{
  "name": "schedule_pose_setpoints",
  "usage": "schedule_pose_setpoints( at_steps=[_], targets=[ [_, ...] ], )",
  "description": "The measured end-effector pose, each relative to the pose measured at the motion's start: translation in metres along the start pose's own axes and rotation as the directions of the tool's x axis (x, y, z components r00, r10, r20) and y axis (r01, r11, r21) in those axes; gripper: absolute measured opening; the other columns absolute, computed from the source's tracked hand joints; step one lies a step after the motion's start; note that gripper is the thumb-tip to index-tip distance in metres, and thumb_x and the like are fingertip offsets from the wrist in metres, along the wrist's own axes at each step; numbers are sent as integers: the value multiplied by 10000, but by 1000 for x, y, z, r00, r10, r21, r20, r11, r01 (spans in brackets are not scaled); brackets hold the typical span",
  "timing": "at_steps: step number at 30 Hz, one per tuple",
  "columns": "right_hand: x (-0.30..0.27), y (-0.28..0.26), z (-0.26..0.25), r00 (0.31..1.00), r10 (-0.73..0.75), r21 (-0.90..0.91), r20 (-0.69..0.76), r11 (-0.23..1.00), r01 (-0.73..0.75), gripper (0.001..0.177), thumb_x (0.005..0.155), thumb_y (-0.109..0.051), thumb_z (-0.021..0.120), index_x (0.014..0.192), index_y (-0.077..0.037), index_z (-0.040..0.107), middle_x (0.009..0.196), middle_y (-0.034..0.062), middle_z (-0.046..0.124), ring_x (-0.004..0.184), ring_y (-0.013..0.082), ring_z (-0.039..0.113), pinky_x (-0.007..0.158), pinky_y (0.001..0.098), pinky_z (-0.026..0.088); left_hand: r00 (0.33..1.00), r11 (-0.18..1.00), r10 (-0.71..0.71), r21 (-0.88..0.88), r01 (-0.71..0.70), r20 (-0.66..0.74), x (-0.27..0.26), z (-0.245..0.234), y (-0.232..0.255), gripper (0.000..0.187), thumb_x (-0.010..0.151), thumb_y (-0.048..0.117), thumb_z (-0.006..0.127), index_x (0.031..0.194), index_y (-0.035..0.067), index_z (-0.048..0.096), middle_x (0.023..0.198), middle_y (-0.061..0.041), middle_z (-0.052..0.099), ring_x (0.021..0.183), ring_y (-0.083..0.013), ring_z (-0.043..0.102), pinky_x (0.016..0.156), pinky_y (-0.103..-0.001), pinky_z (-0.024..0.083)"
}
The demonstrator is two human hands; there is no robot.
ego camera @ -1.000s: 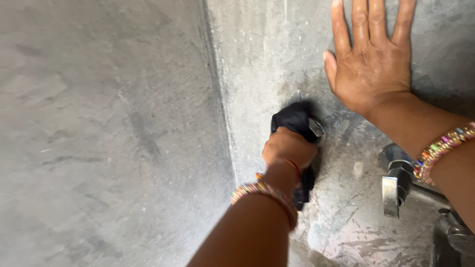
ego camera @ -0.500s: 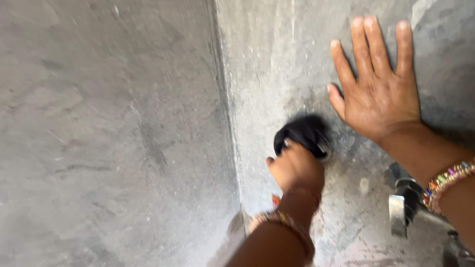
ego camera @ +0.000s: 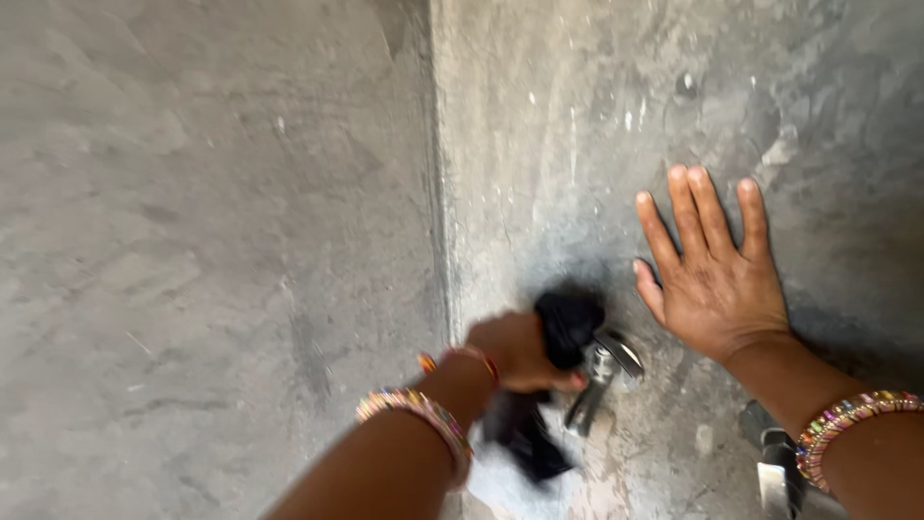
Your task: The person uses a dark cloth to wipe a gray concrete wall around a metal shower fixture. They repeatedly wet the cloth under the running tap and scrub the wall surface in circular and vertical motions.
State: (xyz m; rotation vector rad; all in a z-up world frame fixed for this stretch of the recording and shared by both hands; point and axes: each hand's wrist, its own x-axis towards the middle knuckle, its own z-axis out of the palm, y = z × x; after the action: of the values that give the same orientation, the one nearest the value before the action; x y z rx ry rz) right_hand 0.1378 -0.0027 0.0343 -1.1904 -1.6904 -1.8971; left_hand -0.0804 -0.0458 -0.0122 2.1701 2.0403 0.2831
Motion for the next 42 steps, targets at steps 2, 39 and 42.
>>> schedule_pose_setpoints(
  at_steps=[2, 39, 42],
  targets=[
    [-2, 0, 1, 1000, -7, 87, 12, 996, 6, 702, 993, -570, 435, 1590, -201, 419, 1648, 150, 358, 1550, 269, 265, 1244, 561, 82, 983, 997, -66, -61, 56, -169, 1, -34, -16, 787, 618, 650, 785, 1271, 218, 700, 1215, -87, 743, 1159, -260, 706, 959, -398, 543],
    [233, 45, 15, 892, 187, 299, -413, 952, -61, 478, 1005, -188, 588, 1478, -118, 602, 1549, 158, 494, 1450, 370, 402, 1141, 519, 334, 279, 475, 451, -37, -879, -848, 130, -198, -75, 545, 1092, 310, 377, 1573, 56, 351, 1665, -168, 343, 1566, -315, 282, 1246, -405, 232],
    [233, -24, -6, 860, 438, 607, -262, 768, -206, 479, 1008, -183, 572, 1478, -89, 605, 1482, 157, 552, 1369, 352, 477, 1121, 483, 393, 474, 430, 140, -378, -820, -870, 121, -203, -65, 673, 1062, 407, 403, 1655, 111, 285, 1565, -111, 573, 1443, -301, 529, 1197, -387, 395]
  ],
)
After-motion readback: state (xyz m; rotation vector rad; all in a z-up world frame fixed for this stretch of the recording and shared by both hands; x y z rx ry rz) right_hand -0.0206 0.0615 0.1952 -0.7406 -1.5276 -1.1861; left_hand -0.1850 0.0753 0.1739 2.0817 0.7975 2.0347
